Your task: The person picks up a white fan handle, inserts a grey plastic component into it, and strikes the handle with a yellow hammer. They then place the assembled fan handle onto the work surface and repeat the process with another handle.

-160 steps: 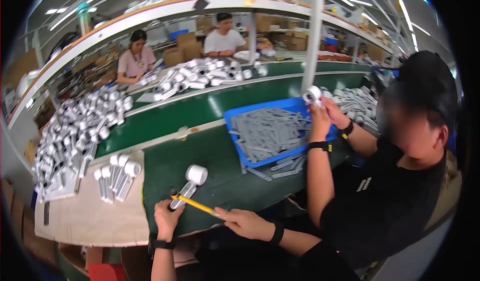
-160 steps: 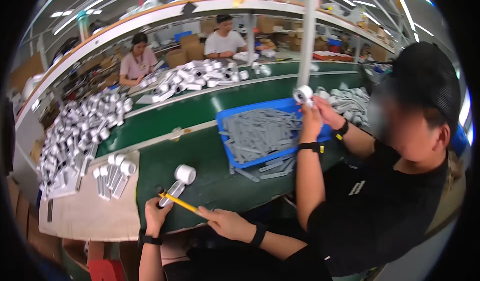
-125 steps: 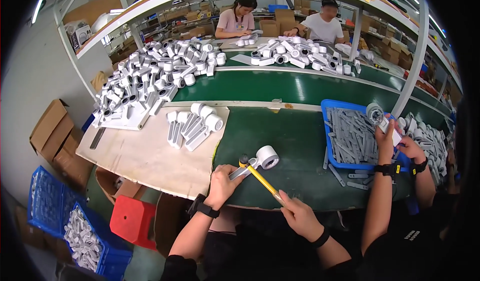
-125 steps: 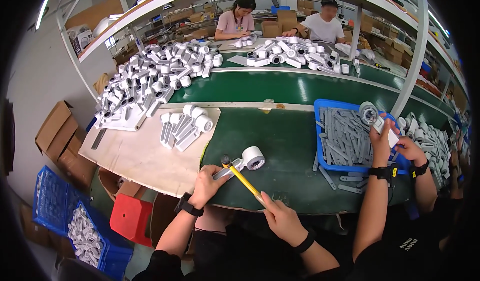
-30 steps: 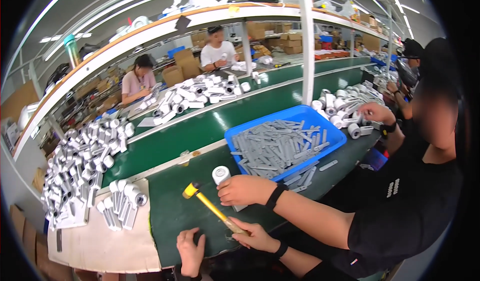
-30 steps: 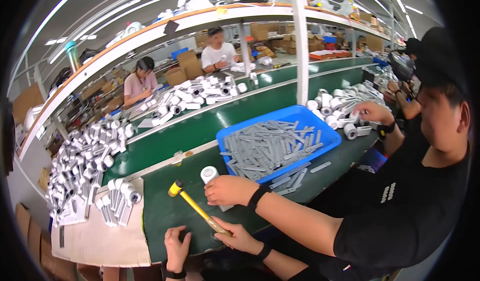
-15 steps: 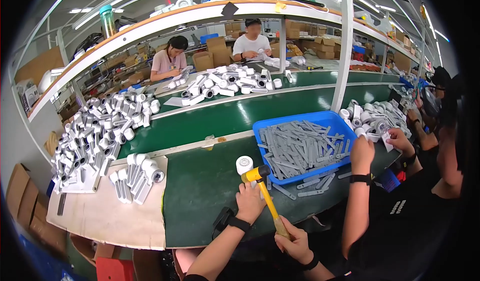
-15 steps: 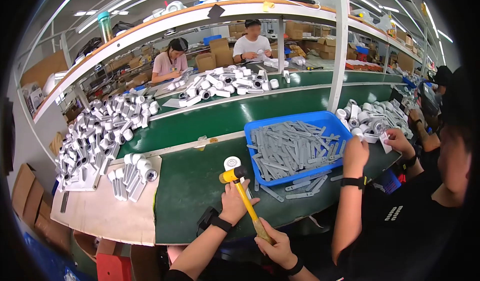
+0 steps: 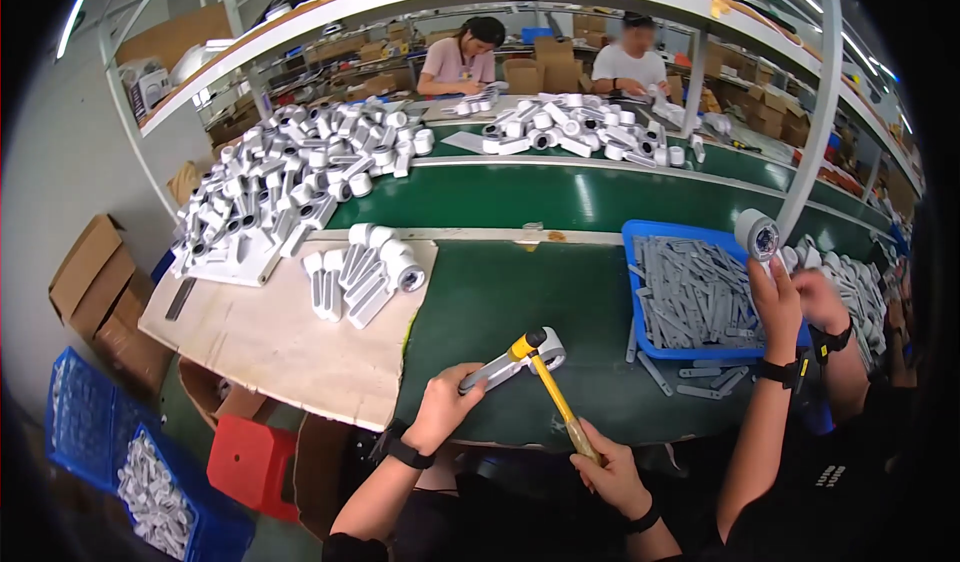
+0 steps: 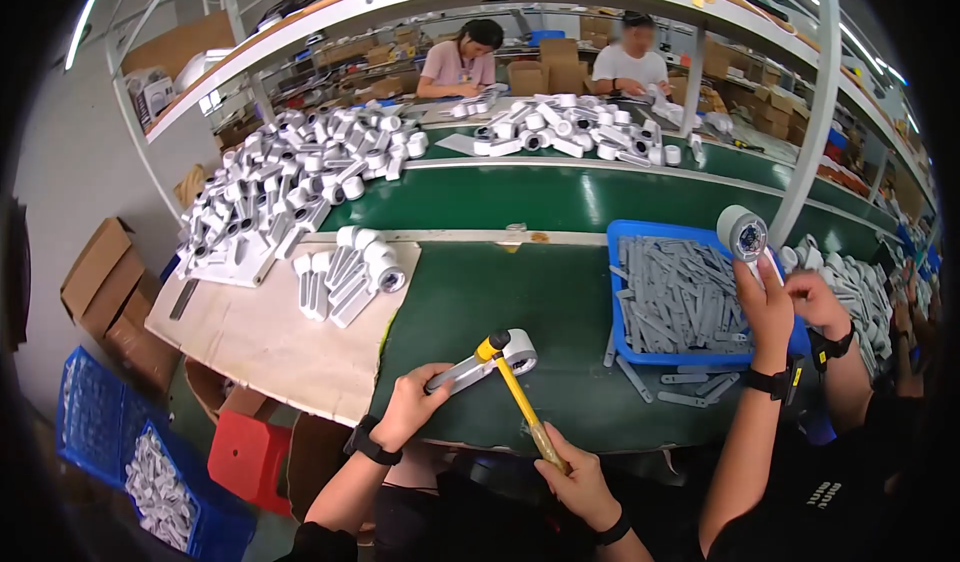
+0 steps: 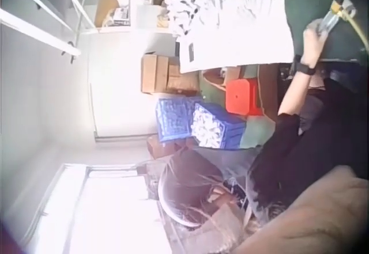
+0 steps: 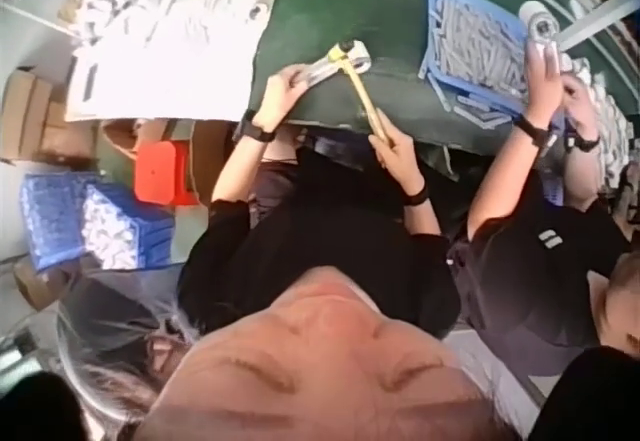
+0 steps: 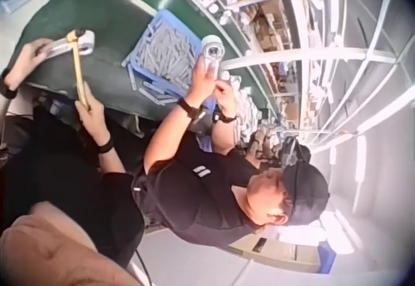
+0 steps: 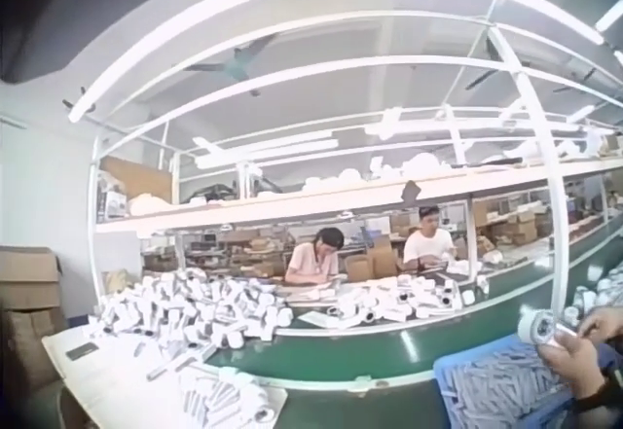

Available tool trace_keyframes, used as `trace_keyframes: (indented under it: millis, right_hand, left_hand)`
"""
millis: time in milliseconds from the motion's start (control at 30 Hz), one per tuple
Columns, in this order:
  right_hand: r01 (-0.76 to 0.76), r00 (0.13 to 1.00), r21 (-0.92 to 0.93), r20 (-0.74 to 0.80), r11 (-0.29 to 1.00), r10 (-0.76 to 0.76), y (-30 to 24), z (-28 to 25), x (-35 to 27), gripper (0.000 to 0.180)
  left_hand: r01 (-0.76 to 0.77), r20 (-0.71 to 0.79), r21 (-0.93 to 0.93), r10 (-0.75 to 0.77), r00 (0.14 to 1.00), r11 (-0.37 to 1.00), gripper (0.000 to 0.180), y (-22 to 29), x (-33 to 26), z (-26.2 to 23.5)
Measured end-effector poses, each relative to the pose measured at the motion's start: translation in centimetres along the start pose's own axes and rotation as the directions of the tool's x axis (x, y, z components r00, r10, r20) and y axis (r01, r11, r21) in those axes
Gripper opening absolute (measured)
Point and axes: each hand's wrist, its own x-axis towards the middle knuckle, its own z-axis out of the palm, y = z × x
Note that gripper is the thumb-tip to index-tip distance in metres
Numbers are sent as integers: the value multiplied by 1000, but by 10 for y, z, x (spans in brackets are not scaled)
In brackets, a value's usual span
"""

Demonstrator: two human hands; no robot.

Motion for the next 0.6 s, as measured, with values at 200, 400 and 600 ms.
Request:
trace_keyframes:
  millis: [200, 400, 600]
  right_hand:
    - [355, 916, -429, -17, 831, -400, -45, 19, 8, 57]
    - [257, 966, -622, 166, 739, -196, -55, 18, 10, 54]
    - [276, 957, -617, 104, 737, -271, -51, 24, 7, 56]
  left_hand:
    - [-60, -144, 223, 93, 985, 973, 25, -3, -10, 0]
    - [-66, -147, 199, 96, 984, 978, 23, -10, -5, -3]
    - [-86, -170, 161, 113, 979, 983, 22, -6, -6, 0]
